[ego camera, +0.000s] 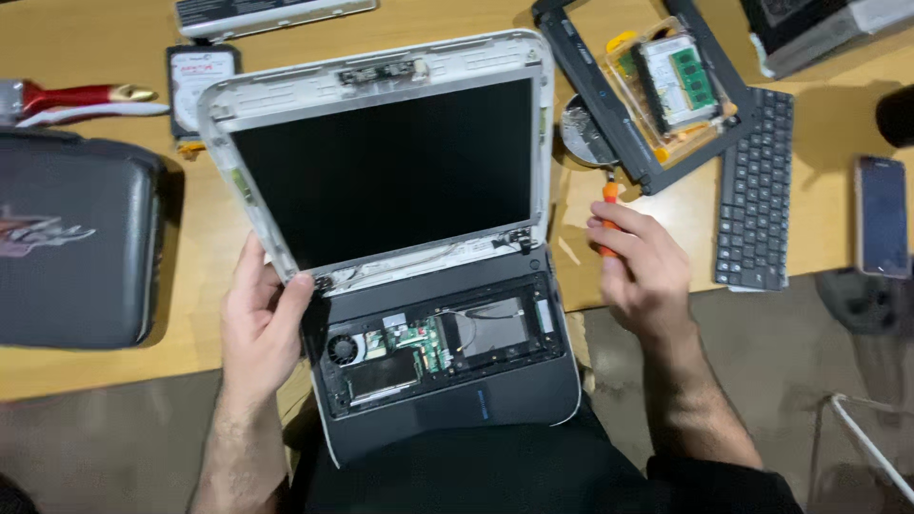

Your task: The person uses a screwdriver to remove screws from the bezel of a laptop screen. They then detach the bezel and set it aside. The person proceeds to unscrew the hinges and other components securing the screen to the laptop body.

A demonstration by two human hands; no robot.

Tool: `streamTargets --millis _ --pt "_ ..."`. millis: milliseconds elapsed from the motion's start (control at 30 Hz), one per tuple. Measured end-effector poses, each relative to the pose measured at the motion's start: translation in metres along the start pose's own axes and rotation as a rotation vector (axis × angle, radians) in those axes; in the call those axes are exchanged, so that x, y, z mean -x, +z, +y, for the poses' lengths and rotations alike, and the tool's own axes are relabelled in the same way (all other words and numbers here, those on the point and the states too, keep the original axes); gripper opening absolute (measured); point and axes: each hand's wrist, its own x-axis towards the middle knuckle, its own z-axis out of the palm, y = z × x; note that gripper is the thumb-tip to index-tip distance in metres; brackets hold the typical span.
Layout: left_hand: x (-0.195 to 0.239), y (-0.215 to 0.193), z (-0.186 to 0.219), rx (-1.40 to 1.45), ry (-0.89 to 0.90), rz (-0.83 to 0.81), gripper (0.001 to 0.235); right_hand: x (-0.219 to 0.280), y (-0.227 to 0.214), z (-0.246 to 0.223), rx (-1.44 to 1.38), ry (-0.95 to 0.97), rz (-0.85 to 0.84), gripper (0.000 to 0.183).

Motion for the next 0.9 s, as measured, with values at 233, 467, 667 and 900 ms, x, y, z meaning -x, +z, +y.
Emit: streamTargets --millis 233,467,667,900 --pt "-0.005 0.005 0.032 0.101 0.006 -0.059 0.064 0.016 0.011 -0.006 -0.253 0.023 0.211 0.046" --pt "-0.016 -0.002 0.04 0.011 -0.084 -0.07 0.042 -0.001 0.03 -0.002 -0.561 0.077 0.318 0.049" --pt "-0.062 -0.005 0.051 0.018 0.082 -0.058 0.041 -0.032 0.037 -0.006 -0.767 0.176 0.335 0.035" --pt "-0.145 0.003 0.051 0.131 0.47 0.005 0.04 -0.111 0.041 -0.095 -0.783 -0.204 -0.068 0.033"
